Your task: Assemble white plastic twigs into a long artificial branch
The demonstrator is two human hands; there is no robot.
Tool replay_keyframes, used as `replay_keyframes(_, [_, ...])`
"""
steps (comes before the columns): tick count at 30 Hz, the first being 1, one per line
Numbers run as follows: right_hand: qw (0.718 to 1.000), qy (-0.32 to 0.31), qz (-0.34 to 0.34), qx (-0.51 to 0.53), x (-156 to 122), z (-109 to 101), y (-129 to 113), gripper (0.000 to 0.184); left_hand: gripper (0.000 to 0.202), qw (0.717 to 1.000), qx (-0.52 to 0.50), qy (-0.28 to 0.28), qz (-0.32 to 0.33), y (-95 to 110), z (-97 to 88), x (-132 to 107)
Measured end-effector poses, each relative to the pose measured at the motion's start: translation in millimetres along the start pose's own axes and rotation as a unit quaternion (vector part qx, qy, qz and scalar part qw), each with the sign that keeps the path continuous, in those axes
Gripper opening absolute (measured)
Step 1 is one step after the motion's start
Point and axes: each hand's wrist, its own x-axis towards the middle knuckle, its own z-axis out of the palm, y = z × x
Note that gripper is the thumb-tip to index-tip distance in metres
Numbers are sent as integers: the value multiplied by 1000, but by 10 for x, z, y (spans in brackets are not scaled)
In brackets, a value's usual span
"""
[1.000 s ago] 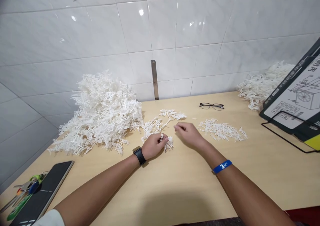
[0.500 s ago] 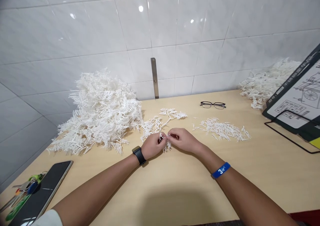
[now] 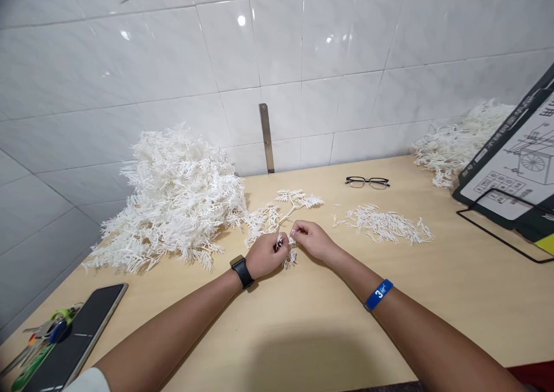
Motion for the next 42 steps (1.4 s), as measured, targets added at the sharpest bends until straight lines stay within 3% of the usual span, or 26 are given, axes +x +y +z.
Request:
replay_keyframes(6, [996, 73, 35, 30, 32, 77, -29, 23, 23, 1000, -2, -9, -3, -9, -2, 41])
replay_keyframes(11, [969, 221, 83, 76, 111, -251, -11, 20, 13, 994, -21, -83, 72, 42, 32, -58])
replay_keyframes(15, [953, 294, 59, -54, 101, -543, 11, 21, 21, 995, -75, -59, 0, 32, 48, -64])
replay_keyframes(18, [916, 358, 57, -171, 69, -680, 30, 18, 24, 994, -95, -43, -16, -2, 54, -38])
replay_keyframes(21, [884, 424, 78, -183, 73, -802, 66, 9, 26, 994, -104, -39, -14, -21, 60, -30])
replay_keyframes(23, [873, 451, 83, -164, 88, -847, 78, 14, 26, 992, -118, -28, -18, -22, 61, -30])
replay_keyframes(26, [903, 410, 42, -126, 85, -780, 35, 11, 25, 988, -151, -6, -35, -23, 57, -22])
replay_keyframes(30, [981, 163, -37, -103, -2, -490, -101, 24, 25, 982, -185, 7, -49, -36, 45, 3])
replay_keyframes(32, [990, 58, -62, -109, -50, -343, -152, 28, 26, 980, -193, 8, -48, -43, 40, 14])
replay_keyframes(34, [987, -4, -93, -130, -78, -236, -178, 27, 26, 980, -195, 9, -48, -48, 40, 22])
replay_keyframes(37, [979, -33, -131, -154, -80, -156, -185, 18, 25, 980, -192, 9, -45, -50, 47, 25])
replay_keyframes(42, [980, 6, -118, -161, -59, -135, -174, 20, 24, 988, -148, 5, -30, -33, 44, 8])
